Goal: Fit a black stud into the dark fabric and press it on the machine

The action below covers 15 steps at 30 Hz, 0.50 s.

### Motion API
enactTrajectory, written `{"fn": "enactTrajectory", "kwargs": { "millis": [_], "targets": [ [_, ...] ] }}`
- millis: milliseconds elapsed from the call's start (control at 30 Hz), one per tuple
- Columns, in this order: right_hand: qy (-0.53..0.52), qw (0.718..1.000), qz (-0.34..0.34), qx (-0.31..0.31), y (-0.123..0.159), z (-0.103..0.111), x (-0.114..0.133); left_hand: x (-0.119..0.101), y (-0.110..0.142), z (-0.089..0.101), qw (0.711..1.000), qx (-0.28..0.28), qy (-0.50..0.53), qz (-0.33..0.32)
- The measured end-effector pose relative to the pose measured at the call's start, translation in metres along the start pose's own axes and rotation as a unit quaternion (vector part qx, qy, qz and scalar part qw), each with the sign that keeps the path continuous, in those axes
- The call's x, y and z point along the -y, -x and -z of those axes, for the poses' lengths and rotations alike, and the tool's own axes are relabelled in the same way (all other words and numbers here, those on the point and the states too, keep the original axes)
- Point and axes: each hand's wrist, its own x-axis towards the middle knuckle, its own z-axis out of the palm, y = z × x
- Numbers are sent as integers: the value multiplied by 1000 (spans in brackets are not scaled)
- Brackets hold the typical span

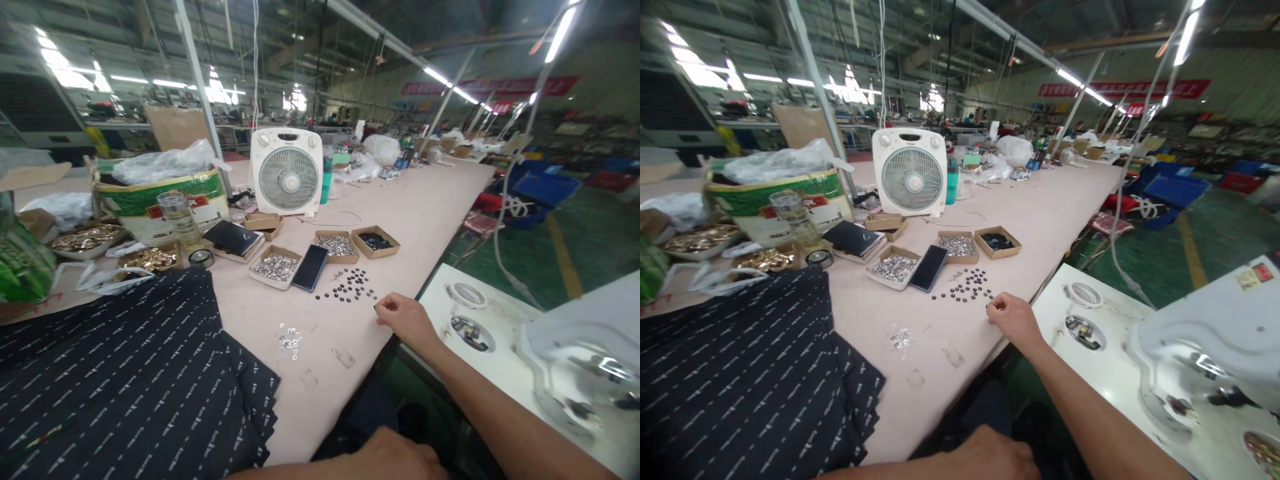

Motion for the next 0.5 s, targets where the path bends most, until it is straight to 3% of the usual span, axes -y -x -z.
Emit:
{"fn": "enactTrajectory", "kwargs": {
  "millis": [67,167,300,400,500],
  "targets": [
    [-74,997,-18,26,31,17,-13,-10,10,9,999,-36,-18,17],
    [-215,973,-54,57,97,32,-44,-25,23,28,998,-43,-28,33],
    [-301,946,-115,32,199,30,-77,-39,32,44,998,-39,-53,-18],
    [-326,931,-164,-13,263,21,-79,-52,38,42,993,-30,-95,-60],
    [-288,938,-180,-72,308,13,-70,-66,44,35,985,-65,-121,-103]
  ]
}}
